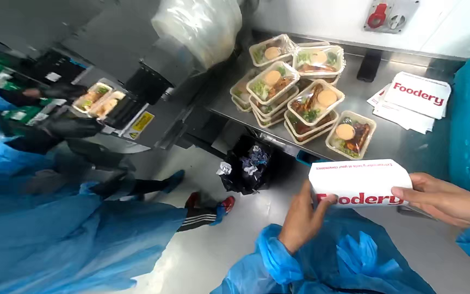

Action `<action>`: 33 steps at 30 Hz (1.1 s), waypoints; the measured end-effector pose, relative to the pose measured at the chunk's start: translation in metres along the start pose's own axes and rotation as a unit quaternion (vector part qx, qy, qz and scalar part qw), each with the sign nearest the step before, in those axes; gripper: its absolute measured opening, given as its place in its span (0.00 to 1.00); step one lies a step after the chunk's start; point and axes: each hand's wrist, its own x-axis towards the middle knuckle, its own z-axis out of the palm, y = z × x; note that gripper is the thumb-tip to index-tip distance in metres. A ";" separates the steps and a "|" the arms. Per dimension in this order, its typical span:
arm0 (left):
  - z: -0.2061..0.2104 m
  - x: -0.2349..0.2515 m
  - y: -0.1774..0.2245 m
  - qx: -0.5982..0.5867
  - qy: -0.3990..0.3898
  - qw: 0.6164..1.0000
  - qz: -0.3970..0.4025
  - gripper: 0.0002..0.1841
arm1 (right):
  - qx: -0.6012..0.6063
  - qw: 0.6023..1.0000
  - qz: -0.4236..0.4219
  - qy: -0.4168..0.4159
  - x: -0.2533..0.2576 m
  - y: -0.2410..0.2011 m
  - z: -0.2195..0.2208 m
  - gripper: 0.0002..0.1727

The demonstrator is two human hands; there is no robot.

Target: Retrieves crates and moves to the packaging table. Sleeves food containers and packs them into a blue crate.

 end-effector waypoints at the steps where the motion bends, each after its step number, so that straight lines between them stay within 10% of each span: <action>1: 0.002 0.004 0.004 0.067 0.046 0.996 0.030 0.32 | 0.007 1.000 -0.007 -0.001 0.008 0.000 -0.001 0.12; 4: -0.004 0.025 0.024 0.334 0.223 0.894 0.197 0.48 | -0.013 0.999 -0.038 -0.014 0.029 0.009 0.001 0.08; 7: -0.006 0.051 0.064 0.473 0.093 0.840 0.249 0.50 | -0.020 0.994 -0.087 -0.063 0.033 0.013 -0.001 0.09; 11: 0.017 0.061 0.065 0.343 -0.188 0.917 0.084 0.52 | -0.053 0.997 -0.061 -0.010 0.036 0.020 -0.019 0.07; 18: 0.087 0.085 0.031 0.267 -0.243 0.930 0.060 0.62 | -0.047 0.985 0.086 -0.145 0.030 0.026 -0.072 0.10; 25: 0.112 0.124 0.061 0.261 -0.307 0.912 0.082 0.48 | -0.045 0.997 -0.032 -0.058 0.031 0.039 -0.097 0.11; 28: 0.122 0.129 0.063 0.240 -0.328 0.908 0.106 0.26 | -0.174 0.981 -0.086 0.016 0.026 0.035 -0.103 0.05; 30: 0.129 0.131 0.059 0.259 -0.294 0.907 0.153 0.13 | -0.258 0.956 -0.101 0.099 0.025 0.032 -0.107 0.13; 33: 0.129 0.134 0.057 0.356 -0.155 0.892 0.232 0.20 | -0.225 0.966 -0.108 0.071 0.032 0.047 -0.124 0.22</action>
